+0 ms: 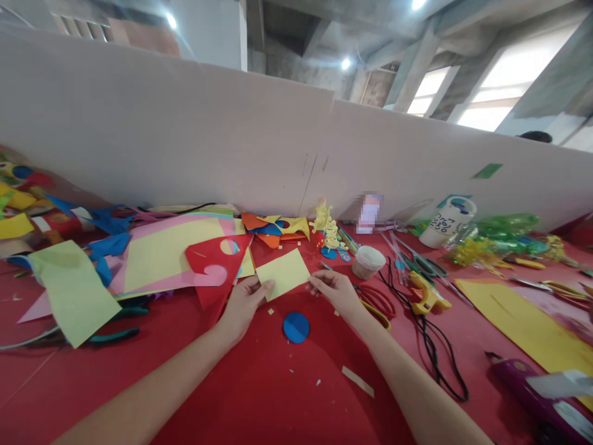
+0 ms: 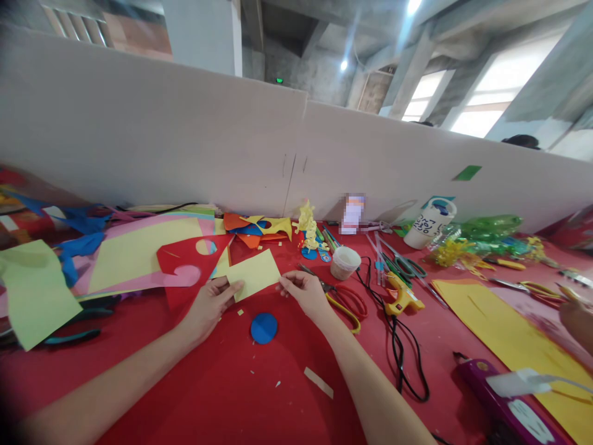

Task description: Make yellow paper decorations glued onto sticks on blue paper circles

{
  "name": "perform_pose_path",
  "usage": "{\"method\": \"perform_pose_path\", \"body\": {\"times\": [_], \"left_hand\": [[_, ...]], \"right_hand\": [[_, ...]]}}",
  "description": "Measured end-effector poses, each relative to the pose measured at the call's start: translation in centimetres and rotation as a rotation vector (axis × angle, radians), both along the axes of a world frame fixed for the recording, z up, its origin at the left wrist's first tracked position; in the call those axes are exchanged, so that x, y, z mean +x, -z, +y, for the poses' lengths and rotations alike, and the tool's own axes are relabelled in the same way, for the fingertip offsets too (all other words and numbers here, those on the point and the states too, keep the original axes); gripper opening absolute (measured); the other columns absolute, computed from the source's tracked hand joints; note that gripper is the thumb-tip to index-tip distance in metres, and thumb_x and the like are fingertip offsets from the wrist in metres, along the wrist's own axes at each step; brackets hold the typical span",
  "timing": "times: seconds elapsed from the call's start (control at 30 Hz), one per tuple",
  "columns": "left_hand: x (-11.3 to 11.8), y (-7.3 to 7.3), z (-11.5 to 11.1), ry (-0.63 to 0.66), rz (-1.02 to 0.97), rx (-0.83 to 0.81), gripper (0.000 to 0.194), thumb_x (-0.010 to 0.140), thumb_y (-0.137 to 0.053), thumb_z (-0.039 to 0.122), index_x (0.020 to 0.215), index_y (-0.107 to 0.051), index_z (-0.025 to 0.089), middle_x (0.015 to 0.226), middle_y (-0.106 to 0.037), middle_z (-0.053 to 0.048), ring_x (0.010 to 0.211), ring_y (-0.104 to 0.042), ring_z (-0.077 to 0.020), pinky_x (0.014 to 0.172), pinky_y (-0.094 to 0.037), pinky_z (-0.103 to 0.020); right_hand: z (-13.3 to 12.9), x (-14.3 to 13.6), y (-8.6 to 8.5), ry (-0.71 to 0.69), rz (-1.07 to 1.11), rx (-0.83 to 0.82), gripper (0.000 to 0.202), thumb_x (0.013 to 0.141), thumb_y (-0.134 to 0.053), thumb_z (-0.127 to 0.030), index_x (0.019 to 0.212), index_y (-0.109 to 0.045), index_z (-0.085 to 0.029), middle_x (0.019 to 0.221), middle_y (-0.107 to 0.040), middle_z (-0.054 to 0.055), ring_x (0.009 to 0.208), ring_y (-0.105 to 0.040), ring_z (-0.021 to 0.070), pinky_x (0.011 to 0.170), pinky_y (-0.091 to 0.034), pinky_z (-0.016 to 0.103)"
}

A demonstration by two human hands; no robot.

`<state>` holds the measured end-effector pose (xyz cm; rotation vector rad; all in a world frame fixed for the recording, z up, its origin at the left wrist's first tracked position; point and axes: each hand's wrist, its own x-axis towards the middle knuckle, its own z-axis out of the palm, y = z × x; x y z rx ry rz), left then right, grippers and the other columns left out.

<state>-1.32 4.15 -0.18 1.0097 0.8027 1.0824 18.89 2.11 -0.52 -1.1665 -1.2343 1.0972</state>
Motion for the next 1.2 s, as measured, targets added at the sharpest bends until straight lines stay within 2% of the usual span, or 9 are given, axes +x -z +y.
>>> {"method": "perform_pose_path", "body": {"times": [0.33,0.6,0.73,0.9,1.1,1.2], "left_hand": [[0.01,0.01,-0.11,0.035,0.044,0.055,0.037,0.063,-0.073,0.032,0.095,-0.068,0.014,0.096,-0.071,-0.009,0.086,-0.065,-0.0252,0.081,-0.049,-0.037],[-0.12,0.21,-0.26,0.077,0.258,0.127,0.036,0.065,-0.070,0.038,0.091,-0.070,0.013,0.087,-0.072,-0.009,0.075,-0.066,-0.0226,0.069,-0.050,-0.031],[-0.08,0.04,-0.42,0.110,0.289,0.139,0.034,0.066,-0.069,0.038,0.089,-0.069,0.013,0.087,-0.072,-0.009,0.075,-0.065,-0.0224,0.071,-0.050,-0.032],[-0.06,-0.05,-0.45,0.064,0.314,0.126,0.038,0.063,-0.070,0.040,0.089,-0.067,0.013,0.088,-0.072,-0.010,0.078,-0.066,-0.0245,0.070,-0.051,-0.032],[-0.04,-0.14,-0.38,0.039,0.326,0.124,0.038,0.062,-0.070,0.043,0.085,-0.066,0.012,0.084,-0.072,-0.010,0.076,-0.066,-0.0250,0.070,-0.051,-0.034],[-0.07,-0.09,-0.37,0.068,0.331,0.136,0.039,0.063,-0.070,0.042,0.088,-0.067,0.012,0.086,-0.072,-0.010,0.078,-0.066,-0.0251,0.071,-0.051,-0.034]], "right_hand": [[0.05,0.03,-0.20,0.047,0.001,-0.004,0.032,0.067,-0.064,-0.049,0.068,-0.061,-0.017,0.060,-0.064,0.002,0.053,-0.056,0.0129,0.053,-0.046,0.026],[0.13,0.15,0.00,0.078,-0.005,-0.006,0.032,0.065,-0.067,-0.047,0.067,-0.062,-0.016,0.057,-0.063,0.001,0.049,-0.053,0.0111,0.050,-0.044,0.024],[0.06,0.03,0.04,0.055,0.001,-0.007,0.031,0.065,-0.067,-0.047,0.066,-0.062,-0.016,0.056,-0.063,0.001,0.049,-0.054,0.0117,0.050,-0.044,0.024],[-0.12,-0.19,0.02,0.023,0.040,-0.002,0.036,0.071,-0.059,-0.053,0.070,-0.062,-0.018,0.063,-0.066,0.003,0.053,-0.057,0.0142,0.054,-0.047,0.028],[-0.19,-0.21,-0.08,-0.013,0.019,0.011,0.031,0.070,-0.062,-0.048,0.073,-0.064,-0.017,0.066,-0.066,0.003,0.056,-0.057,0.0135,0.055,-0.046,0.026],[-0.05,-0.17,0.12,-0.007,0.006,0.012,0.029,0.068,-0.065,-0.045,0.073,-0.065,-0.017,0.064,-0.065,0.002,0.054,-0.056,0.0127,0.054,-0.046,0.026]]}}
